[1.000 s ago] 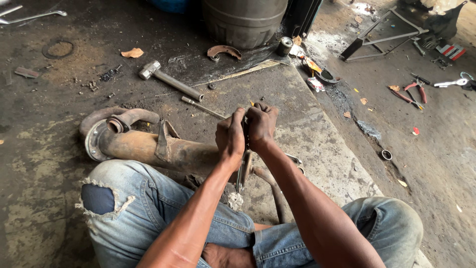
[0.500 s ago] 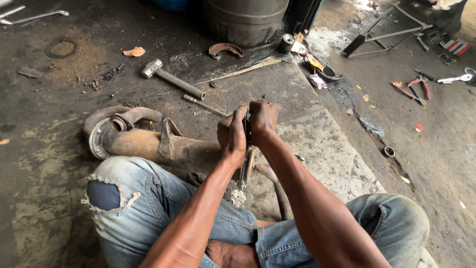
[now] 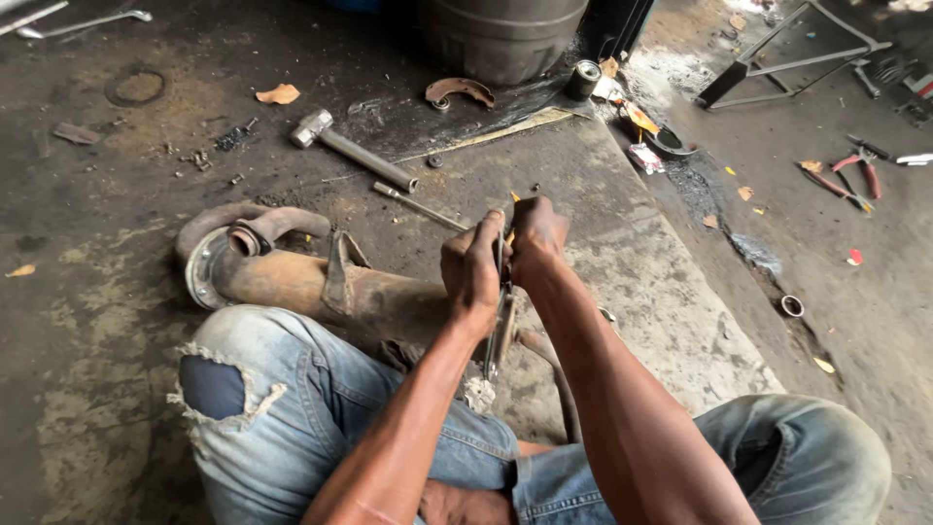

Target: The person sits on the floor and uses two wrenches to tighten bolts on a flange of a rusty exhaust pipe. The person repeatedly adjusts the wrenches and turns the bolts to secure the flange connection.

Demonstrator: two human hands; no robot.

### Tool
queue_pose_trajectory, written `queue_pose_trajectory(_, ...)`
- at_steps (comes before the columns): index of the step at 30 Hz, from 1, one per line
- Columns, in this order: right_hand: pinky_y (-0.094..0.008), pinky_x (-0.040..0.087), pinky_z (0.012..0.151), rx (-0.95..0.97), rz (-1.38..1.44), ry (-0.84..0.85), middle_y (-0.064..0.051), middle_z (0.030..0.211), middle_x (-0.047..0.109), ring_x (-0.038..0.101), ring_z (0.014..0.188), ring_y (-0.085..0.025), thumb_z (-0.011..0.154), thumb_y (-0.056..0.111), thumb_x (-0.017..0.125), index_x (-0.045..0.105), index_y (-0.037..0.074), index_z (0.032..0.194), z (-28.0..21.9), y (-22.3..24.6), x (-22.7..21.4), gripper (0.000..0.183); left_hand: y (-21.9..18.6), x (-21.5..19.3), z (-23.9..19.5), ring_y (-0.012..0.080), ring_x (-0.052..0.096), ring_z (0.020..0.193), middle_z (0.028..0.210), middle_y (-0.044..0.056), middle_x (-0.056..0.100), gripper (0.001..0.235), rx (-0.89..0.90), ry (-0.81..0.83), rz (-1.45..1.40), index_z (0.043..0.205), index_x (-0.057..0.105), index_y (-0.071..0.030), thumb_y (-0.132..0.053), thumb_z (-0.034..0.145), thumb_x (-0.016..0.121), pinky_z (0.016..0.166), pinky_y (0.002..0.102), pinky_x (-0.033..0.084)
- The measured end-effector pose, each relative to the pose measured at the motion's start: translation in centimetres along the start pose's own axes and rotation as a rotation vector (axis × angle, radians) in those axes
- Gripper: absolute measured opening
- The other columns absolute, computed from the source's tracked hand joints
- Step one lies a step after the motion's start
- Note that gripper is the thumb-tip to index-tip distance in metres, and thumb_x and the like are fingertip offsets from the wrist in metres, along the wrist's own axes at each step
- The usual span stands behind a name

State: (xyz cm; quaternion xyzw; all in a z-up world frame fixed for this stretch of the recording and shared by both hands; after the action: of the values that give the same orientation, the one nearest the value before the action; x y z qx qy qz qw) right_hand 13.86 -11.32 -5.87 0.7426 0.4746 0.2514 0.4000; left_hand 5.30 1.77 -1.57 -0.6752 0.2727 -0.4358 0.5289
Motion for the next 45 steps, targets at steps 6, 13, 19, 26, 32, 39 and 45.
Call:
queue_pose_trajectory(6,-0.042,0.047,0.062,-0.478,-0.241,0.05,-0.013,0.066,0.065,0.059,0.061,-0.023,0.078,0.021,0.061,0.066,-0.005,0.073,-1.2,2.4,-0.1,0.027,2.1,-0.5,0.2,0.0145,0.042,0.049,0.056,0.0,0.048,0.047,-0.138,0.07,0.174,0.062,0.054,-0.015,-0.05,0.092,0.057,0.046,0.034,0.032)
queue_pose_trajectory(13,-0.047,0.05,0.066,-0.832,-0.725,0.271,-0.019,0.065,0.065,0.062,0.062,-0.027,0.101,0.051,0.051,0.066,-0.005,0.071,-4.3,5.3,0.2,0.065,0.7,0.0,-0.8,0.0224,0.06,0.065,0.073,0.007,0.059,0.023,-0.013,0.394,0.456,0.083,0.057,-0.007,-0.005,0.062,0.065,0.057,0.038,0.048)
queue_pose_trajectory(19,-0.048,0.052,0.075,-0.948,-1.013,0.518,-0.021,0.085,0.072,0.067,0.074,-0.028,0.106,0.041,0.041,0.064,0.0,0.104,-7.1,5.2,1.1,0.047,-0.4,0.7,-0.8,0.0258,0.067,0.074,0.08,0.011,0.068,0.03,0.128,0.301,0.635,0.09,0.062,-0.004,-0.001,0.062,0.07,0.068,0.039,0.053)
queue_pose_trajectory(26,-0.053,0.031,0.118,-1.935,-1.659,0.685,-0.017,0.146,0.053,0.04,0.143,-0.033,0.096,0.031,0.053,0.062,0.009,0.129,-12.2,4.8,-0.9,0.041,3.3,0.6,0.0,0.0219,0.063,0.064,0.077,0.006,0.065,0.028,-0.069,0.315,0.535,0.091,0.063,-0.009,-0.002,0.064,0.067,0.056,0.042,0.055)
queue_pose_trajectory(32,-0.053,0.018,0.122,-2.22,-1.651,0.917,-0.015,0.141,0.059,0.043,0.14,-0.03,0.089,0.05,0.056,0.064,0.004,0.123,-11.1,2.6,-1.6,0.057,1.6,0.2,-0.3,0.0166,0.054,0.058,0.064,0.005,0.057,0.016,0.018,0.309,0.209,0.08,0.058,-0.006,-0.009,0.064,0.059,0.051,0.036,0.043)
queue_pose_trajectory(39,-0.043,0.039,0.115,-2.284,-1.446,1.007,-0.006,0.106,0.072,0.061,0.113,-0.023,0.085,0.025,0.072,0.074,0.007,0.103,-9.1,2.7,-1.0,0.026,-0.7,0.5,-0.9,0.0169,0.051,0.061,0.064,0.006,0.056,0.058,-0.073,0.173,0.448,0.076,0.066,-0.009,-0.062,0.091,0.049,0.055,0.037,0.039)
queue_pose_trajectory(45,-0.041,0.047,0.098,-2.236,-1.115,0.988,-0.007,0.095,0.071,0.064,0.101,-0.026,0.052,0.02,0.073,0.072,0.007,0.089,-10.4,3.9,-1.2,0.039,-2.3,1.2,-1.5,0.0217,0.056,0.062,0.065,0.01,0.06,0.058,0.051,-0.01,0.523,0.07,0.063,-0.007,-0.06,0.089,0.05,0.06,0.044,0.043)
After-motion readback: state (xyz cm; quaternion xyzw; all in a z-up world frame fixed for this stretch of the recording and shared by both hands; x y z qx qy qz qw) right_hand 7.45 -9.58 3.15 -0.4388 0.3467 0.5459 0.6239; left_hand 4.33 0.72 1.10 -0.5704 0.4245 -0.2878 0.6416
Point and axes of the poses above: each hand's wrist, its own z-axis towards the middle knuckle, its own x-axis out of the palm, y = z × x, the point moved 8 cm from there along z, towards the middle knuckle
